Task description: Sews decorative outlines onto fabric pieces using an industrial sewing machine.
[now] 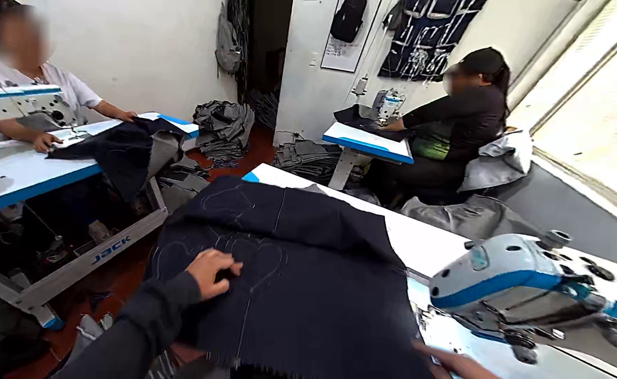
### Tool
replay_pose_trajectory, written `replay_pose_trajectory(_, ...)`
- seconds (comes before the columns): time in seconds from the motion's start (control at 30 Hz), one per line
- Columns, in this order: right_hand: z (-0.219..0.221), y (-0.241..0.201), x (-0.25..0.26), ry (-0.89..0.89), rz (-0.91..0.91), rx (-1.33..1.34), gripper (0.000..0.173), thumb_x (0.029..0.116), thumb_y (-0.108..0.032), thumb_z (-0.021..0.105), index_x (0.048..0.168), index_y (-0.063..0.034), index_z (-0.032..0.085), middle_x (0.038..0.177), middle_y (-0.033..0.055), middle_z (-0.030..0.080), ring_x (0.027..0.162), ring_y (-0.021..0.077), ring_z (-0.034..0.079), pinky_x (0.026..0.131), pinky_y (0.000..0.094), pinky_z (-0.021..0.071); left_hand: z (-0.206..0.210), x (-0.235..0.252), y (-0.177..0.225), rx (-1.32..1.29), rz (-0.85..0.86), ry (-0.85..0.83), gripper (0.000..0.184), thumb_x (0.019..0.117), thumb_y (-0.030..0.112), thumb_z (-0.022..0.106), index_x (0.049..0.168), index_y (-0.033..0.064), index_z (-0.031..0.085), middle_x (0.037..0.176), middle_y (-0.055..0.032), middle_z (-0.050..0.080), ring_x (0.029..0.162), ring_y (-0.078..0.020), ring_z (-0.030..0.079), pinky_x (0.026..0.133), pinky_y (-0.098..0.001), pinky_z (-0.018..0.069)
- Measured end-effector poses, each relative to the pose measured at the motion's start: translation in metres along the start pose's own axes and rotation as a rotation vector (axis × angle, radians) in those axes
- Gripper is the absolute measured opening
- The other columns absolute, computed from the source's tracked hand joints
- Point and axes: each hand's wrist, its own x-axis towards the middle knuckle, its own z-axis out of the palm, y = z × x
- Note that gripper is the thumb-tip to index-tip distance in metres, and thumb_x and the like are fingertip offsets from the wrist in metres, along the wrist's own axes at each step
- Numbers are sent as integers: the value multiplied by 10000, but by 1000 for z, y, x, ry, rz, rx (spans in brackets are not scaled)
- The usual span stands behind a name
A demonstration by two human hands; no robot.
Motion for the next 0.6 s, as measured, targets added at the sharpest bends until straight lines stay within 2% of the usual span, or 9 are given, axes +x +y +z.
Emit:
replay_pose_trajectory(0.1,41,1,100,178,-135,-156,349,964,-203,561,1178,21,722,1238,227,706,1132,425,690,939,601,549,-14,-63,-31,-59,47,546,286,932,248,581,1009,70,792,1132,-76,765,1185,-255,679,1040,-499,525)
replay_pose_trajectory(0.17,66,20,158,185,-7,-233,449,965,-293,630,1261,43,666,1395,335,565,1289,534,550,1017,696,450,-33,-95,-70,-187,-340,831,323,975,151,593,1201,-62,683,1242,-225,694,1226,-355,640,1062,-556,481)
replay_pose_trajectory(0.23,76,28,192,52,425,-188,679,994,-404,657,1467,53,485,1555,398,327,1451,585,301,1094,772,261,-39,-116,-113,-474,-846,815,495,1059,266,557,1423,-66,506,1375,-300,581,1301,-433,553,1116,-617,379)
replay_pose_trajectory(0.3,82,37,206,-87,719,-214,840,972,-530,638,1532,44,388,1535,398,356,1441,581,317,1092,774,259,-29,-124,-126,-779,-1146,633,668,1067,512,431,1435,-44,478,1333,-314,592,1206,-443,594,1018,-617,443)
replay_pose_trajectory(0.33,83,35,207,-156,770,-239,832,960,-514,665,1509,58,411,1507,387,397,1422,564,361,1090,753,298,-23,-129,-129,-870,-1187,535,711,1054,561,405,1425,-40,483,1302,-303,612,1162,-425,624,981,-600,475)
replay_pose_trajectory(0.4,80,23,204,-305,748,-215,634,1004,-421,641,1406,53,518,1357,337,576,1307,491,538,1064,640,413,-15,-138,-137,-792,-1158,527,610,1064,461,485,1307,-92,574,1218,-296,656,1110,-388,658,970,-576,499)
replay_pose_trajectory(0.47,86,4,191,-377,652,-132,489,1043,-334,590,1338,56,576,1264,313,644,1236,478,594,1035,640,429,-17,-160,-146,-479,-1105,578,500,1056,353,558,1168,-125,655,1184,-327,657,1155,-415,627,1034,-598,433)
replay_pose_trajectory(0.53,98,-31,170,-363,565,-66,449,1062,-324,538,1321,39,582,1238,292,658,1188,467,626,991,652,459,-39,-198,-142,-72,-1050,577,514,1051,378,557,1119,-114,692,1169,-374,656,1189,-536,596,1040,-716,373)
replay_pose_trajectory(0.6,109,-79,135,-290,448,55,431,1068,-315,514,1313,33,579,1115,280,698,1049,459,688,905,639,516,-66,-248,-146,135,-936,782,493,1048,340,542,1155,-120,684,1177,-359,667,1176,-498,628,1058,-654,423)
